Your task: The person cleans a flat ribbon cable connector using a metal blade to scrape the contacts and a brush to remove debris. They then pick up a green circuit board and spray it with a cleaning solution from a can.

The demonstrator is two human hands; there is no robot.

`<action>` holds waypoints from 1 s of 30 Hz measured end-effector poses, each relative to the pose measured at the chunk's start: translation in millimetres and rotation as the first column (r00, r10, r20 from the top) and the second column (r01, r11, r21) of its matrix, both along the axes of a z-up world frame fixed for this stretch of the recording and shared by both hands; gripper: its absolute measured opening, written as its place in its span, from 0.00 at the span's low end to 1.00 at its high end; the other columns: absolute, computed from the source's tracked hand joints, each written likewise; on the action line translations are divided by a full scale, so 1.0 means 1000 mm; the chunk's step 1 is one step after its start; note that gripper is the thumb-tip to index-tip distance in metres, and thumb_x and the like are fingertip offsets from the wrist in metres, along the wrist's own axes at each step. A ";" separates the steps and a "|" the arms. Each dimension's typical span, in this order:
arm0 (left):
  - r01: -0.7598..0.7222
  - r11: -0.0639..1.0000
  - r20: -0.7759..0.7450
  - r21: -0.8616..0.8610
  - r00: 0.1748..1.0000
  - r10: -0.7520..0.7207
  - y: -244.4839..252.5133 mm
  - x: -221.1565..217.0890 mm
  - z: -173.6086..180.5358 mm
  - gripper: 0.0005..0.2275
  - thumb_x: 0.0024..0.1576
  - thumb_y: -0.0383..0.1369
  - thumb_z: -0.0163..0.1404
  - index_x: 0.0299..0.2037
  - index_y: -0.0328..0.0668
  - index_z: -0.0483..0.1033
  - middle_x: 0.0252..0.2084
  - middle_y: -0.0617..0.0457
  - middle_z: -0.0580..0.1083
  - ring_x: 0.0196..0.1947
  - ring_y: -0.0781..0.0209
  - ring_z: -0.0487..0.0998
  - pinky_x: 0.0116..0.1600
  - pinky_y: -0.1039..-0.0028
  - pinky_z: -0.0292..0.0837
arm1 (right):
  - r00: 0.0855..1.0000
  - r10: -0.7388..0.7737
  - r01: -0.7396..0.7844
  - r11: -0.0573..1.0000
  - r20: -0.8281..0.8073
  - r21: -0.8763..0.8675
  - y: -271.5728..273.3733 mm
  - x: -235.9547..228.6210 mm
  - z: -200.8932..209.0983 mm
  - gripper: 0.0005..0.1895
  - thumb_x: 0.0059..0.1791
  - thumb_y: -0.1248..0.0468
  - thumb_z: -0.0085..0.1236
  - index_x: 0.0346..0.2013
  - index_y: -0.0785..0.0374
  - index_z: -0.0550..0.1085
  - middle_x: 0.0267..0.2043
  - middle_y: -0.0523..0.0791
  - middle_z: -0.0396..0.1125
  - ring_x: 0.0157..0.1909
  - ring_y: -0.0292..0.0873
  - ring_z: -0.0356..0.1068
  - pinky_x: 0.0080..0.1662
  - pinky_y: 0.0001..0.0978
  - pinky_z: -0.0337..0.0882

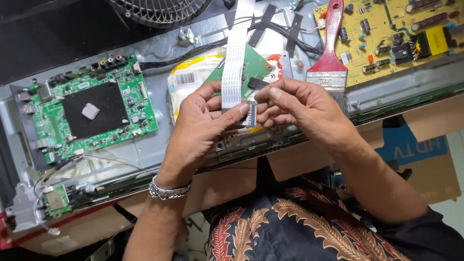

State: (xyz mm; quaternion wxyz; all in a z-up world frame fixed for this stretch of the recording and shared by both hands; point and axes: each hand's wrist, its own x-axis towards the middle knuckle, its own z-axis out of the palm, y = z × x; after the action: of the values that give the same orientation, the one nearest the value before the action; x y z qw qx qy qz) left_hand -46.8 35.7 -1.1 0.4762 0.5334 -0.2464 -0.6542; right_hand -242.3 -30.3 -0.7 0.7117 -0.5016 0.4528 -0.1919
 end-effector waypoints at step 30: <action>0.102 0.966 0.669 -0.238 0.738 0.087 0.023 0.020 0.012 0.16 0.57 0.34 0.57 0.55 0.40 0.79 0.49 0.59 0.82 0.39 0.77 0.76 0.43 0.83 0.76 | 0.955 0.122 -0.139 0.989 0.272 0.042 0.020 0.032 -0.028 0.11 0.54 0.63 0.54 0.47 0.66 0.73 0.36 0.50 0.76 0.42 0.39 0.78 0.48 0.30 0.83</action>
State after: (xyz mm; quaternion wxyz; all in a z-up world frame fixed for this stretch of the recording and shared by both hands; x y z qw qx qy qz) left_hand -27.1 58.7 10.8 0.4173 0.6659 -0.4876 -0.3804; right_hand -210.6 -10.3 -28.7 0.7925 -0.4779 0.3237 -0.1969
